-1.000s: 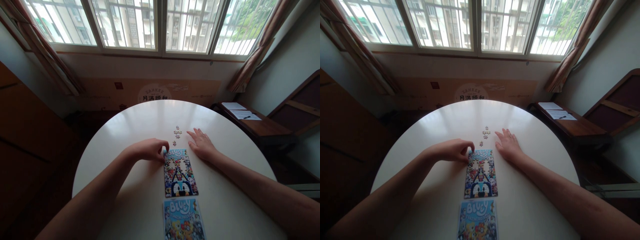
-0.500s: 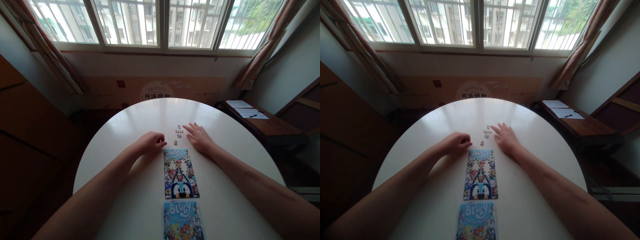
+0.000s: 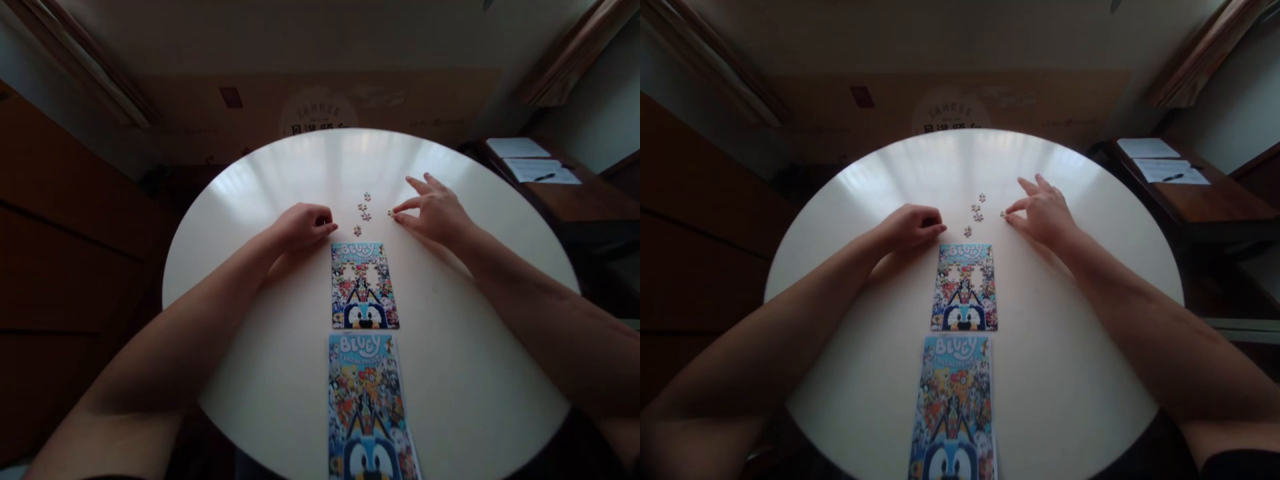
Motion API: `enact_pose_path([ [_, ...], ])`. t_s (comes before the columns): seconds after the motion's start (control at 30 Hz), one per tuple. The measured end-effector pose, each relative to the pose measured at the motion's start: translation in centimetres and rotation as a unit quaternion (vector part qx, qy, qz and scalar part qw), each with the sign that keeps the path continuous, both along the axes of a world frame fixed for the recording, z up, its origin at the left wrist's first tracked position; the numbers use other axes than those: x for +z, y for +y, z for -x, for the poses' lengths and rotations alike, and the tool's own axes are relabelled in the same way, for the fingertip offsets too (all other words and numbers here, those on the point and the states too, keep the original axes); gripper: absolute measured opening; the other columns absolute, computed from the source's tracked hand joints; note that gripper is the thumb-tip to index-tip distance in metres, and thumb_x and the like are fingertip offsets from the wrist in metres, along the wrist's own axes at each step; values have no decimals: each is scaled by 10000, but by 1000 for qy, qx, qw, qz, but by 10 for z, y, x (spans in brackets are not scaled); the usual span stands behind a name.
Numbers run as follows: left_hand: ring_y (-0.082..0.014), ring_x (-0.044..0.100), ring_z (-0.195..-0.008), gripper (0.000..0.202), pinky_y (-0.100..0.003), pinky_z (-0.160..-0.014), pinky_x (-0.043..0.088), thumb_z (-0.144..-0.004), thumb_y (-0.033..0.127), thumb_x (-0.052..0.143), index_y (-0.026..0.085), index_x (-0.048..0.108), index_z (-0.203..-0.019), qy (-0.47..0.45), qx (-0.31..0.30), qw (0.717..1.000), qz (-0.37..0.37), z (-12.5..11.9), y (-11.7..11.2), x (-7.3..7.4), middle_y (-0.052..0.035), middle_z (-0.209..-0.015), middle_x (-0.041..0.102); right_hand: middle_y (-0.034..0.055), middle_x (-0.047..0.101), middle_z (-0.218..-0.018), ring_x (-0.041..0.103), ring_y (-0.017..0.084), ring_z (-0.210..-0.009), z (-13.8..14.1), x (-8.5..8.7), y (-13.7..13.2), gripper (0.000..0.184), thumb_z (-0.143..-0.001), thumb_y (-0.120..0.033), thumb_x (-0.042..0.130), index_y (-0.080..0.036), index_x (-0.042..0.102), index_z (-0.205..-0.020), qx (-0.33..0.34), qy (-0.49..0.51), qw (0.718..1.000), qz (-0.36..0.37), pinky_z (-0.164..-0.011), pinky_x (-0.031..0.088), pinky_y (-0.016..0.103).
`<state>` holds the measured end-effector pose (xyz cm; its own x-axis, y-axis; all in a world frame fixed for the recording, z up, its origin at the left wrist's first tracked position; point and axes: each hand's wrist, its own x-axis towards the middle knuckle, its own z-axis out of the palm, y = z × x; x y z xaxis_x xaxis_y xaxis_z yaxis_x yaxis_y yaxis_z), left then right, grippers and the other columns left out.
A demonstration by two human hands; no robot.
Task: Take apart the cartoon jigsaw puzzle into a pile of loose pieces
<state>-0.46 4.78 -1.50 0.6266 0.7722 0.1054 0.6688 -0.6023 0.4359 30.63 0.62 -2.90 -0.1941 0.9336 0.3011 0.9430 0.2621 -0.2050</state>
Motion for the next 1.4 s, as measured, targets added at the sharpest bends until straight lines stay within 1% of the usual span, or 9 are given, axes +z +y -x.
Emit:
enact_pose_path([
  [0.23,-126,494,-614,195,-291,-621,347,-860,344,636,171,696,-794,-26,-8,1000,-12,-2,2,-5,-4,-670,605,40,443,-1531,274,429,-1472,-3,-1,0,216,-846,-378,688,-213,789,-942,-32,47,998,33,-1185,280,628],
  [0.4,-129,500,-626,195,-290,-622,341,-866,333,626,161,707,-821,-24,-7,1000,-9,-1,1,-4,-21,-708,624,80,391,-1555,208,441,-1492,-2,-5,3,202,-851,-316,678,-165,769,-949,-37,63,996,48,-1204,235,628],
  [0.6,-124,481,-618,209,-284,-606,325,-878,341,608,161,698,-820,-29,-13,999,-11,0,-2,-1,-27,-710,633,88,382,-1564,194,405,-1508,0,-6,5,175,-846,-276,670,-157,752,-945,-47,85,992,83,-1216,205,613],
  [0.77,-139,520,-644,199,-283,-616,345,-883,338,607,167,697,-835,-10,-17,1000,-5,3,-1,0,-40,-751,664,115,439,-1525,244,371,-1502,0,2,-1,156,-842,-295,691,-169,735,-923,-13,64,987,149,-1212,248,550],
  [0.87,-141,523,-645,205,-276,-610,349,-888,344,601,170,695,-835,-13,-16,1000,-3,4,-1,0,-42,-753,666,116,469,-1502,290,342,-1490,-1,7,-6,156,-864,-282,659,-181,715,-969,14,57,987,150,-1206,279,511],
  [1.0,-138,516,-640,208,-269,-601,346,-881,345,598,170,685,-812,-19,-15,1000,5,6,0,0,-39,-737,657,93,599,-1362,524,285,-1315,-1,13,-9,184,-884,-221,581,-197,708,-1015,18,76,992,103,-1110,418,444],
  [1.1,-138,517,-638,207,-269,-600,347,-875,345,596,171,681,-802,-22,-17,1000,6,6,1,-1,-39,-728,656,85,696,-1161,646,260,-1071,1,16,-9,207,-905,-284,563,-203,732,-995,-2,81,992,97,-945,514,414],
  [1.23,-142,524,-644,212,-271,-601,352,-873,354,593,176,687,-809,-17,-17,1000,5,6,2,0,-41,-741,664,84,720,-1036,658,239,-881,5,16,-11,277,-871,-437,631,-208,755,-967,15,44,992,114,-791,533,396],
  [1.4,-150,541,-661,217,-272,-602,356,-876,365,596,179,695,-822,-5,-13,1000,6,6,1,0,-50,-771,685,69,727,-943,647,230,-827,11,16,-12,231,-837,-418,650,-226,763,-898,-1,22,993,115,-735,521,385],
])
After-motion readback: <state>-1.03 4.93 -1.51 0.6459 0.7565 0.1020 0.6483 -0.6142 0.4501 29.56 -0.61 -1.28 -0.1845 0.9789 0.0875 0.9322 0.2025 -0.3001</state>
